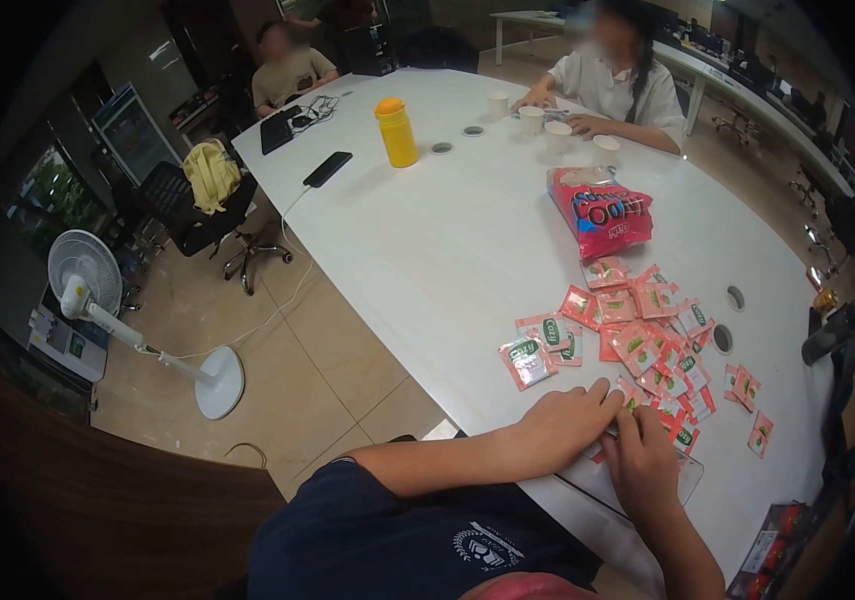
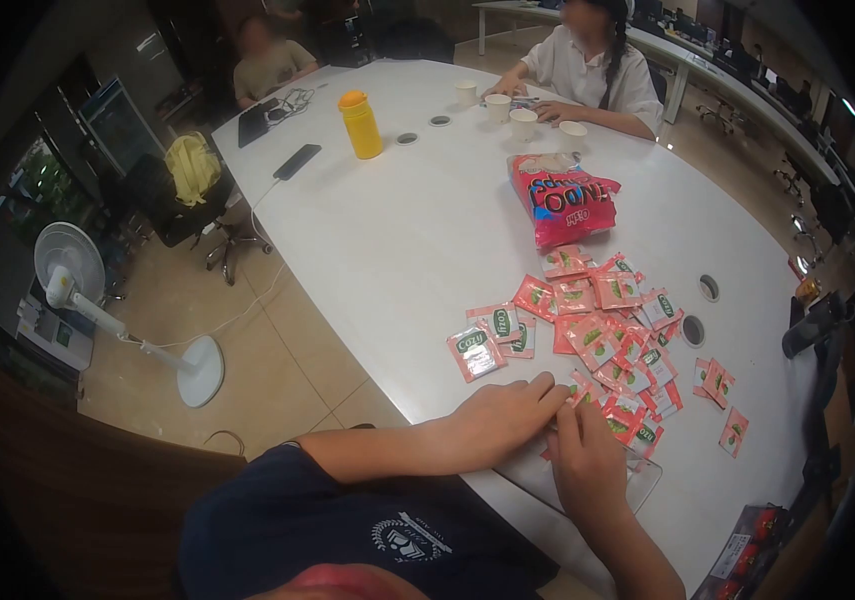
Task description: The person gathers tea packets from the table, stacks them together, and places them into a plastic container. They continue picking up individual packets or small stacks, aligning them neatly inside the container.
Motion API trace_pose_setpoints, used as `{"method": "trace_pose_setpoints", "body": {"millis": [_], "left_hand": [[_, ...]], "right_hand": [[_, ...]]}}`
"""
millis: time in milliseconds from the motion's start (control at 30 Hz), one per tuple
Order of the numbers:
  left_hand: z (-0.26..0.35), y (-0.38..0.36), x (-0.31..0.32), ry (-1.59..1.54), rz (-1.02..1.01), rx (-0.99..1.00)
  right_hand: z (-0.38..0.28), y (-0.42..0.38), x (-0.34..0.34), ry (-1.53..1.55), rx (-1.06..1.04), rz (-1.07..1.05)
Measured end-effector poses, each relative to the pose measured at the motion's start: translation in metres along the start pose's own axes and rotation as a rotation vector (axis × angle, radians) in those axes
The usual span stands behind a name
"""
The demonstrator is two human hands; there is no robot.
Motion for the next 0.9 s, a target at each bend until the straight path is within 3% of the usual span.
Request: {"method": "trace_pose_setpoints", "body": {"millis": [167, 467, 900], "left_hand": [[-0.002, 0.004, 0.005, 0.061, -0.042, -0.007], [0.004, 0.005, 0.007, 0.097, -0.061, 0.043], [0.003, 0.008, 0.006, 0.136, -0.039, 0.006]], "right_hand": [[0.002, 0.007, -0.017, -0.132, 0.069, -0.081], [0.032, -0.008, 0.023, -0.036, 0.164, -0.209], [0.033, -0.009, 0.010, -0.010, 0.148, -0.151]]}}
Point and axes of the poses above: each hand's wrist, its own y-axis towards the middle knuckle, its own x-axis out of the palm, z = x × y, the point moved 9 cm from there along y, towards the middle knuckle, and after that the axes turned 5 degrees about y, right-handed, at the moved point
